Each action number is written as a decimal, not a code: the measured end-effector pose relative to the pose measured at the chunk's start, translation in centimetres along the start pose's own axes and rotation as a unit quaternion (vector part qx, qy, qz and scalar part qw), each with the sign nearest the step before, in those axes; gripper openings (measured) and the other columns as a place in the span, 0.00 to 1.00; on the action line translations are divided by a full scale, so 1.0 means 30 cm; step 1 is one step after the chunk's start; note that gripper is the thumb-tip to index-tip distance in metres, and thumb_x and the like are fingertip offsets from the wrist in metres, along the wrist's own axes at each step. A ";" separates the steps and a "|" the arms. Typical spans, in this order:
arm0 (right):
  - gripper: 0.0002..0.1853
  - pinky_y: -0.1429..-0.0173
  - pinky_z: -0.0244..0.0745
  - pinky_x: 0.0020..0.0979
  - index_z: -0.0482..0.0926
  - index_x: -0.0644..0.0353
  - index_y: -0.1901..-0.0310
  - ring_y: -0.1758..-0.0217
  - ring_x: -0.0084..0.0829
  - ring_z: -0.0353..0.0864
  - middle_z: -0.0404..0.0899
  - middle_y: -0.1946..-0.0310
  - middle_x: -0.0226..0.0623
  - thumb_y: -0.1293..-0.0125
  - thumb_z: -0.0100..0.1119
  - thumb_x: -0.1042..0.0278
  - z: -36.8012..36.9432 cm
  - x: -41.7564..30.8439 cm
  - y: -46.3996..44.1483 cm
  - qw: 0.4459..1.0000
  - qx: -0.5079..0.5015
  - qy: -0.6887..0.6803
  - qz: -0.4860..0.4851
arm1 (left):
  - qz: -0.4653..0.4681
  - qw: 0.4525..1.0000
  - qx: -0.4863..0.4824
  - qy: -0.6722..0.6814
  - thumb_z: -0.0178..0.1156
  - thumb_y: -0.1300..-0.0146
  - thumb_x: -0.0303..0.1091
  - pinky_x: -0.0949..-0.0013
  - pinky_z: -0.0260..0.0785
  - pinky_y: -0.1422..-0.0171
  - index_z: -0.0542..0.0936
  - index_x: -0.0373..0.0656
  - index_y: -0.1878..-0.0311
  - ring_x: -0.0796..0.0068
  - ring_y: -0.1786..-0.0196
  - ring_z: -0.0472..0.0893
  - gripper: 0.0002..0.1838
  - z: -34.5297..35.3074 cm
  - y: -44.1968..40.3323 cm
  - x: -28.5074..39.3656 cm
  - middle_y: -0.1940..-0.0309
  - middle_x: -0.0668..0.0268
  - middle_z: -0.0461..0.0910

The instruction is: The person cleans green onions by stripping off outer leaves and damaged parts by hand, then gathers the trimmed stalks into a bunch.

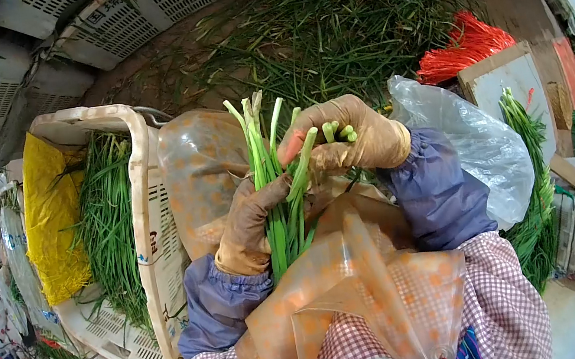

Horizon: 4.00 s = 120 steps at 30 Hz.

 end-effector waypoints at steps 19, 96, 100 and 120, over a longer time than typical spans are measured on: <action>0.07 0.77 0.65 0.19 0.81 0.59 0.62 0.78 0.13 0.70 0.78 0.74 0.27 0.40 0.63 0.68 -0.582 -0.348 0.330 0.666 0.685 0.202 -0.215 | 0.033 0.992 0.054 -0.111 0.62 0.43 0.27 0.76 0.73 0.69 0.75 0.36 0.57 0.78 0.74 0.79 0.11 -0.007 0.030 0.010 0.73 0.64 0.79; 0.07 0.60 0.71 0.21 0.81 0.61 0.61 0.66 0.18 0.75 0.79 0.65 0.27 0.37 0.59 0.68 -0.155 -0.022 0.021 0.959 0.274 0.045 0.056 | 0.119 0.980 0.116 -0.113 0.60 0.41 0.31 0.72 0.77 0.73 0.76 0.37 0.57 0.72 0.73 0.80 0.11 0.010 0.046 0.104 0.70 0.60 0.81; 0.08 0.71 0.70 0.22 0.78 0.57 0.63 0.72 0.21 0.75 0.78 0.71 0.30 0.33 0.53 0.63 -0.571 -0.193 0.181 0.861 0.464 0.120 -0.171 | 0.139 0.976 0.138 -0.099 0.62 0.42 0.31 0.72 0.76 0.75 0.76 0.39 0.57 0.73 0.75 0.79 0.11 -0.045 0.062 0.112 0.71 0.64 0.80; 0.09 0.76 0.66 0.18 0.77 0.56 0.65 0.79 0.17 0.72 0.77 0.76 0.26 0.34 0.55 0.60 -0.349 -0.228 0.044 0.916 0.355 0.145 -0.117 | 0.078 0.995 0.029 -0.053 0.59 0.39 0.39 0.68 0.73 0.60 0.74 0.38 0.50 0.72 0.60 0.77 0.18 -0.002 0.032 0.087 0.59 0.62 0.76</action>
Point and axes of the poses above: each hand's wrist, its own y-axis away from the middle knuckle, its own z-axis out of the palm, x = y × z, the point moved 9 cm from there along -y, towards the middle knuckle
